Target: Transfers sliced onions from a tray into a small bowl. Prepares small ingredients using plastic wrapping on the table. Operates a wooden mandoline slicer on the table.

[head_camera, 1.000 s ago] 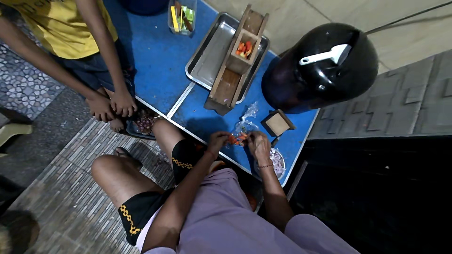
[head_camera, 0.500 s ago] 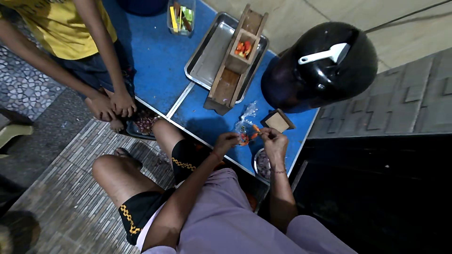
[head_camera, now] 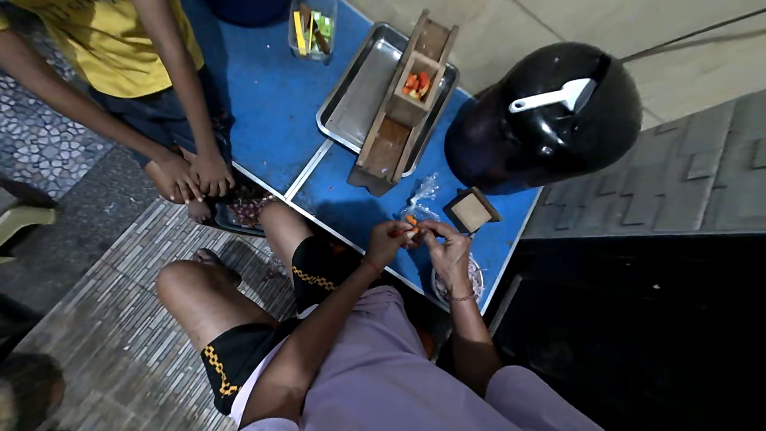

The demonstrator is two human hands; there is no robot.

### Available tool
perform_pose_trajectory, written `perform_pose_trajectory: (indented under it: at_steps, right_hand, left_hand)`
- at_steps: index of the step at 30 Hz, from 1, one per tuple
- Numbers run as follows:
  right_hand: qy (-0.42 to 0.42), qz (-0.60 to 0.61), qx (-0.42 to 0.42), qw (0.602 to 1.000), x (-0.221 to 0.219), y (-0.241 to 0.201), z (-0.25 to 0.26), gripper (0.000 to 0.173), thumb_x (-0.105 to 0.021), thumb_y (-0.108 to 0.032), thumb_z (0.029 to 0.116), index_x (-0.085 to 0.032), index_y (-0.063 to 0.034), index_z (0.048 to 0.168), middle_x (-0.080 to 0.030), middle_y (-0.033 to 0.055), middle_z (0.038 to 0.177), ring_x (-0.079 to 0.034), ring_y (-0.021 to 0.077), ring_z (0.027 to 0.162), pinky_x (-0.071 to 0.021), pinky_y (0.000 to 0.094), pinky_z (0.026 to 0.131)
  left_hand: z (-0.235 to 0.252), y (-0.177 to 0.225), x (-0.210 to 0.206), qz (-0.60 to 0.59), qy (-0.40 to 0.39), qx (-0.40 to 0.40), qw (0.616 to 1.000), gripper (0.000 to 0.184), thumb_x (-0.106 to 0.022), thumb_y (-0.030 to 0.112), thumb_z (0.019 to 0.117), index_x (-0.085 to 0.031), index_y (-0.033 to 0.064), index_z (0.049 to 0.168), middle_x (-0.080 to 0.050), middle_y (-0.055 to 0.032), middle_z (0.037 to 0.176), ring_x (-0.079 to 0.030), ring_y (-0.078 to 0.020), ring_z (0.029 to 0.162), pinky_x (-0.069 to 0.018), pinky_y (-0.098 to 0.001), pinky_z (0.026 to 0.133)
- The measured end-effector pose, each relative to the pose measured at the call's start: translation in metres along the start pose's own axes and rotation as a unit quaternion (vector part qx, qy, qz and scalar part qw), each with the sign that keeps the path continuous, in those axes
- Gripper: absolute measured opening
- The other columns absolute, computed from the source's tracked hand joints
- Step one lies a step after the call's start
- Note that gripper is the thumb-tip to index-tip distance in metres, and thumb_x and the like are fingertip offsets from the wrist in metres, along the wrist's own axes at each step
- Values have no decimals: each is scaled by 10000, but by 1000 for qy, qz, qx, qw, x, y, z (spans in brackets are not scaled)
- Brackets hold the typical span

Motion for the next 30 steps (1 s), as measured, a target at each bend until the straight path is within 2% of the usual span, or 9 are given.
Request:
perform_pose_trajectory:
  at_steps: [3,6,10,14,17,20,23,26,30]
  right_hand:
    - [-10,-69,70,995,-3,-5,-1,210,-607,-45,953,-760,25,1078,-756,190,1038,-737,325,971,-592,461,891]
    - [17,-101,91,991,-6,-7,-3,208,-604,-54,948,-761,35,1052,-760,187,969,-739,334,897,-595,452,840]
    - [31,-111,84,990,-9,-6,-4,198,-607,-67,946,-757,40,1020,-755,186,932,-738,330,867,-596,447,821]
    - [21,-101,63,993,-12,-3,-6,207,-597,-92,934,-749,42,977,-737,186,884,-726,326,818,-595,454,761]
    - [8,-48,17,999,-12,3,-6,200,-612,-98,934,-752,39,973,-728,174,881,-707,268,787,-584,413,743]
    - [-11,26,-52,998,-13,12,-6,193,-602,-90,930,-742,25,998,-715,116,859,-663,139,756,-551,320,722]
    - [2,111,-105,988,-11,23,-4,176,-607,-62,951,-727,26,1044,-714,67,883,-650,53,746,-560,247,716]
    - [37,221,-139,965,-4,27,-1,143,-610,18,941,-711,39,1041,-718,27,872,-658,38,728,-578,225,711]
    - [7,340,-171,925,-5,29,0,188,-559,38,933,-729,-13,993,-737,-7,815,-676,63,688,-592,241,682]
  left_hand:
    - [-3,12,2,23,10,15,1000,179,-650,19,974,-688,-46,1137,-701,-112,963,-661,-107,773,-575,-279,763]
    - [-6,14,4,34,9,-1,999,173,-659,27,972,-689,-34,1131,-702,-114,974,-660,-108,782,-573,-290,773]
    - [-5,14,4,38,19,-17,999,216,-735,3,906,-688,-22,1116,-696,-136,1040,-673,-158,871,-579,-335,814]
    - [-4,10,4,57,24,-18,998,146,-690,42,955,-691,-32,1081,-697,-119,954,-662,-137,788,-577,-318,768]
    - [-2,7,6,41,0,6,999,155,-647,63,991,-685,-37,1104,-700,-108,943,-670,-119,777,-582,-299,773]
    - [-2,10,6,-35,-20,43,998,207,-551,88,1048,-665,-67,1124,-693,-85,911,-658,-92,748,-572,-261,734]
    - [-2,13,6,-83,-19,51,995,194,-547,87,1049,-638,-65,1128,-663,-68,912,-638,-87,748,-567,-262,738]
    - [-6,13,14,-124,-18,39,991,178,-515,107,1057,-610,-8,1154,-663,-46,919,-657,-93,761,-582,-276,746]
    - [-11,18,16,-166,-45,44,984,205,-408,58,1051,-583,18,1149,-649,-37,953,-660,-98,790,-582,-272,764]
Point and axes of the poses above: each hand's wrist, its own z-axis towards the middle knuckle, its own x-axis out of the back of the hand, y = z × x, the point moved 5 cm from there along z, towards the middle knuckle
